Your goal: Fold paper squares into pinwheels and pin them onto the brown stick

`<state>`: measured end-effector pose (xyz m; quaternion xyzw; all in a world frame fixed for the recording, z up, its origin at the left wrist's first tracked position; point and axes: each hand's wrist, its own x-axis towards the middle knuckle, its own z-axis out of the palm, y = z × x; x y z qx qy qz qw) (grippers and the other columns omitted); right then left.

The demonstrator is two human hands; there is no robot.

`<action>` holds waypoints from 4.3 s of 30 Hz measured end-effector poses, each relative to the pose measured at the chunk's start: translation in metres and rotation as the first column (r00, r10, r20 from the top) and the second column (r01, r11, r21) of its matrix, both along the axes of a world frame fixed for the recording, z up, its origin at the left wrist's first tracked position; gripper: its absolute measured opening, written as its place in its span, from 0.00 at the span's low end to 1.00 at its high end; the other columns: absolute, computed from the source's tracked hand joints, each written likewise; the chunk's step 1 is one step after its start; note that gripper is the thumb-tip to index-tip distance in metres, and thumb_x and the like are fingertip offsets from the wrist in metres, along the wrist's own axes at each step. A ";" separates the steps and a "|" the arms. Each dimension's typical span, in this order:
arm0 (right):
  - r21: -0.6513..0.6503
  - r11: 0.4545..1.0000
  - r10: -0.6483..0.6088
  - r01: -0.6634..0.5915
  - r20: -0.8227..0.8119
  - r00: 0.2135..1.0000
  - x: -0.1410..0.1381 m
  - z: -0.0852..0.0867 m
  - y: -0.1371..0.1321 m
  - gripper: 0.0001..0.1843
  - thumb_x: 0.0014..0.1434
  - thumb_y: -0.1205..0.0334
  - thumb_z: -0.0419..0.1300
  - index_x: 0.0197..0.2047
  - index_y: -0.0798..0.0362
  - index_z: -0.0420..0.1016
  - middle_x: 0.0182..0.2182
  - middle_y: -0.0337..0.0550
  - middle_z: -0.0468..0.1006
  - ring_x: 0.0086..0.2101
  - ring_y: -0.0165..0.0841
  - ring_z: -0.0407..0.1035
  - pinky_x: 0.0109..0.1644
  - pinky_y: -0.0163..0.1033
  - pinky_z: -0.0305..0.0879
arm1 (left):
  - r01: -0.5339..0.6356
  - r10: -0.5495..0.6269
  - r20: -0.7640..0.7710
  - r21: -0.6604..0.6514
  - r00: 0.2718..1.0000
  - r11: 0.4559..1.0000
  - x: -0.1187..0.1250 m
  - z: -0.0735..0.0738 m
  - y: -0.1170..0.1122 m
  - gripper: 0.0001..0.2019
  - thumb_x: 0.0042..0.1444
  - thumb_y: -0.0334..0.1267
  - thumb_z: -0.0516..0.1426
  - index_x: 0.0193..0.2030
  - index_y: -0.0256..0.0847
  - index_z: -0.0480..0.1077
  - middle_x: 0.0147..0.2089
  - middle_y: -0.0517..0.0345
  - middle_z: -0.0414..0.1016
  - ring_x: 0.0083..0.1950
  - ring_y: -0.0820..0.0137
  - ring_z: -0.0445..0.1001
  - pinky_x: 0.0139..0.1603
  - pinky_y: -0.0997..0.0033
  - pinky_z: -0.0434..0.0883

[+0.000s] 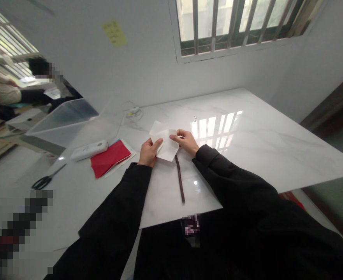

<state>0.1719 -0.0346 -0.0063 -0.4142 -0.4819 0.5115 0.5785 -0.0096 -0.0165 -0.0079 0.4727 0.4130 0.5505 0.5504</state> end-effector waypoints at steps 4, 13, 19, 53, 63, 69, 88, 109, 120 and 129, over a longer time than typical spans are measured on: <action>-0.024 0.996 0.082 -0.083 -0.046 0.996 0.000 0.008 -0.004 0.32 0.56 0.28 0.63 0.33 0.52 0.76 0.33 0.42 0.77 0.30 0.30 0.70 0.30 0.34 0.66 | -0.025 0.025 -0.010 -0.001 1.000 1.000 0.000 0.002 -0.001 0.28 0.42 0.52 0.74 0.46 0.35 0.80 0.43 0.46 0.84 0.43 0.57 0.82 0.46 0.61 0.75; 0.000 0.997 0.081 -0.081 -0.009 0.997 0.000 0.001 0.002 0.26 0.45 0.50 0.76 0.43 0.51 0.74 0.27 0.32 0.76 0.25 0.27 0.66 0.27 0.32 0.58 | 0.008 -0.009 -0.011 -0.010 1.000 1.000 0.001 0.002 -0.001 0.27 0.42 0.51 0.74 0.44 0.35 0.81 0.40 0.48 0.85 0.40 0.60 0.81 0.41 0.65 0.74; -0.034 0.992 0.117 -0.118 -0.051 0.992 0.001 0.005 0.000 0.35 0.43 0.54 0.77 0.54 0.51 0.73 0.24 0.29 0.76 0.24 0.27 0.67 0.28 0.34 0.61 | 0.024 -0.024 0.003 0.003 1.000 1.000 0.000 0.001 0.000 0.28 0.40 0.52 0.75 0.45 0.35 0.81 0.42 0.48 0.85 0.43 0.58 0.81 0.41 0.65 0.76; -0.031 0.986 0.166 -0.163 0.152 0.974 0.007 -0.002 0.005 0.25 0.50 0.42 0.73 0.35 0.59 0.81 0.26 0.40 0.77 0.25 0.27 0.63 0.31 0.35 0.58 | 0.002 -0.004 -0.072 -0.033 0.997 0.999 0.000 -0.002 0.002 0.31 0.40 0.59 0.74 0.40 0.32 0.82 0.34 0.49 0.82 0.35 0.63 0.78 0.36 0.67 0.73; -0.055 0.991 0.123 -0.119 0.083 0.989 0.005 -0.007 0.007 0.25 0.48 0.42 0.74 0.34 0.58 0.80 0.27 0.41 0.79 0.26 0.29 0.66 0.29 0.35 0.59 | 0.052 -0.052 -0.012 -0.004 0.999 0.999 -0.003 -0.003 0.002 0.27 0.44 0.58 0.73 0.41 0.36 0.81 0.37 0.52 0.83 0.38 0.64 0.78 0.41 0.68 0.74; -0.085 0.986 0.144 -0.144 -0.009 0.990 0.004 -0.008 0.007 0.26 0.46 0.44 0.77 0.37 0.57 0.82 0.32 0.44 0.84 0.30 0.32 0.72 0.33 0.36 0.66 | 0.035 -0.029 0.092 -0.068 0.995 0.997 -0.006 0.002 0.000 0.24 0.42 0.54 0.75 0.37 0.37 0.79 0.35 0.56 0.81 0.36 0.69 0.77 0.41 0.70 0.74; -0.104 0.981 0.169 -0.166 0.013 0.986 0.005 -0.004 0.003 0.26 0.45 0.44 0.78 0.37 0.58 0.82 0.34 0.45 0.85 0.31 0.33 0.75 0.36 0.37 0.70 | 0.025 -0.026 -0.024 -0.043 0.999 0.999 -0.007 -0.006 0.002 0.24 0.42 0.55 0.74 0.35 0.36 0.78 0.30 0.57 0.80 0.31 0.70 0.75 0.37 0.69 0.72; -0.027 0.991 0.134 -0.132 0.145 0.980 0.007 0.003 0.001 0.29 0.50 0.35 0.71 0.27 0.54 0.73 0.21 0.33 0.69 0.23 0.26 0.60 0.28 0.35 0.57 | 0.049 -0.053 -0.058 -0.063 0.997 0.997 -0.004 0.001 -0.001 0.31 0.37 0.55 0.76 0.42 0.33 0.82 0.40 0.46 0.85 0.37 0.61 0.80 0.42 0.63 0.74; -0.099 0.978 0.196 -0.185 0.113 0.974 0.007 -0.004 0.005 0.24 0.49 0.46 0.75 0.36 0.59 0.84 0.34 0.48 0.85 0.33 0.35 0.76 0.36 0.37 0.70 | 0.183 -0.185 -0.083 -0.032 0.979 0.983 -0.002 0.003 -0.004 0.27 0.40 0.55 0.75 0.40 0.35 0.81 0.34 0.52 0.82 0.34 0.65 0.78 0.39 0.66 0.74; -0.133 0.989 -0.078 0.062 -0.116 0.990 0.010 -0.011 0.017 0.23 0.48 0.46 0.75 0.37 0.57 0.79 0.35 0.50 0.84 0.35 0.38 0.77 0.40 0.41 0.75 | 0.107 -0.069 -0.254 0.142 0.965 0.984 -0.006 0.015 -0.006 0.31 0.53 0.37 0.61 0.66 0.48 0.71 0.51 0.51 0.79 0.32 0.74 0.76 0.36 0.71 0.75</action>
